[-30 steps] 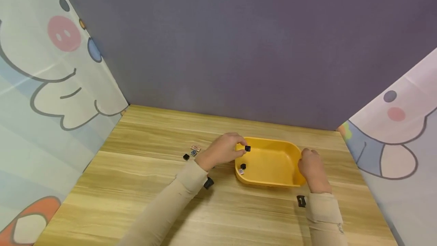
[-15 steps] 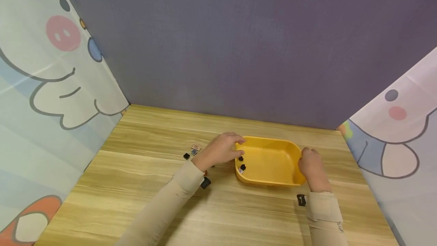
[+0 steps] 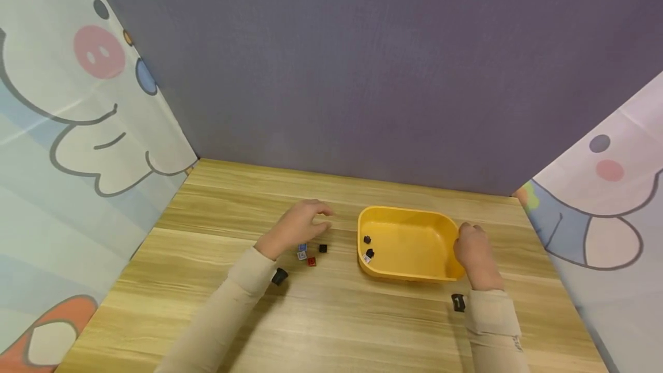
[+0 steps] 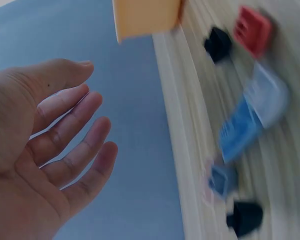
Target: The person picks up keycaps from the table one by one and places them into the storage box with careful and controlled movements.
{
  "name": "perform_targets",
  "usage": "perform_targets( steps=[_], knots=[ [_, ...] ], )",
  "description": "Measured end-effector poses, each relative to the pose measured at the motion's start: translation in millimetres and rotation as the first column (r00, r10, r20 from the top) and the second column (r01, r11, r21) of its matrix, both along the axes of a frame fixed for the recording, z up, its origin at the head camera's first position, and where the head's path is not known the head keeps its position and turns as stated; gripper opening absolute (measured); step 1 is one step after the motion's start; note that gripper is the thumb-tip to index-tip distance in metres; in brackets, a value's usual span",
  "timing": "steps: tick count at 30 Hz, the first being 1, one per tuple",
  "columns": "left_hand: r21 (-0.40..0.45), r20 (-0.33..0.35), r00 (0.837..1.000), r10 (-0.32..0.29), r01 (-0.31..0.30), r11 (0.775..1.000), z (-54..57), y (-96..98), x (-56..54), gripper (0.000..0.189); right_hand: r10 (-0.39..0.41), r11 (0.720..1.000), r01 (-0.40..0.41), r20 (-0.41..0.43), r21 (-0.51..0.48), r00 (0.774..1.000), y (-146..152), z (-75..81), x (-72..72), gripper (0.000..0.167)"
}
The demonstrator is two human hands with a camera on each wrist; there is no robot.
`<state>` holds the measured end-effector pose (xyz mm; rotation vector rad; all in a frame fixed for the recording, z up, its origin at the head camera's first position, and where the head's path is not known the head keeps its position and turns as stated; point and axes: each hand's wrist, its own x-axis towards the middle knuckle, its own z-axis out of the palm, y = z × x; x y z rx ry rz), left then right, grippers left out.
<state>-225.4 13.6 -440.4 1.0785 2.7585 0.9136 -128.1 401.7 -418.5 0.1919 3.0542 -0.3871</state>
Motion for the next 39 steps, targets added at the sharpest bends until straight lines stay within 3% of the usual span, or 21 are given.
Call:
perform_targets(
  steps=[8,13,20,31,39],
  knots=[
    [0.022,0.049,0.995,0.088,-0.090,0.996,-9.5,-38.5,-5.6,0.029,0.006,1.000,-0.006,-0.001,0.011,1.000,-1.8,1.4,0.7,0.026],
    [0.019,0.040,0.988,0.152,-0.153,0.988,-17.5,-62.3,-9.3,0.029,-0.002,1.000,0.002,0.012,0.003,1.000,-1.5,2.0,-0.1,0.027],
    [-0.025,0.064,0.975,0.211,-0.210,0.977,-27.8,-80.3,-19.3,0.028,-0.003,1.000,0.003,0.013,0.003,1.000,-1.3,1.7,-0.2,0.027],
    [-0.088,0.096,0.984,0.153,-0.144,0.986,-41.1,-79.7,-31.8,0.032,-0.005,1.000,0.005,-0.021,0.007,1.000,-1.4,-0.6,0.9,0.025],
    [-0.119,0.083,0.991,0.104,-0.094,0.988,-43.9,-74.1,-37.1,0.027,-0.013,1.000,0.013,-0.007,0.004,1.000,-1.2,-0.4,1.1,0.025]
  ],
)
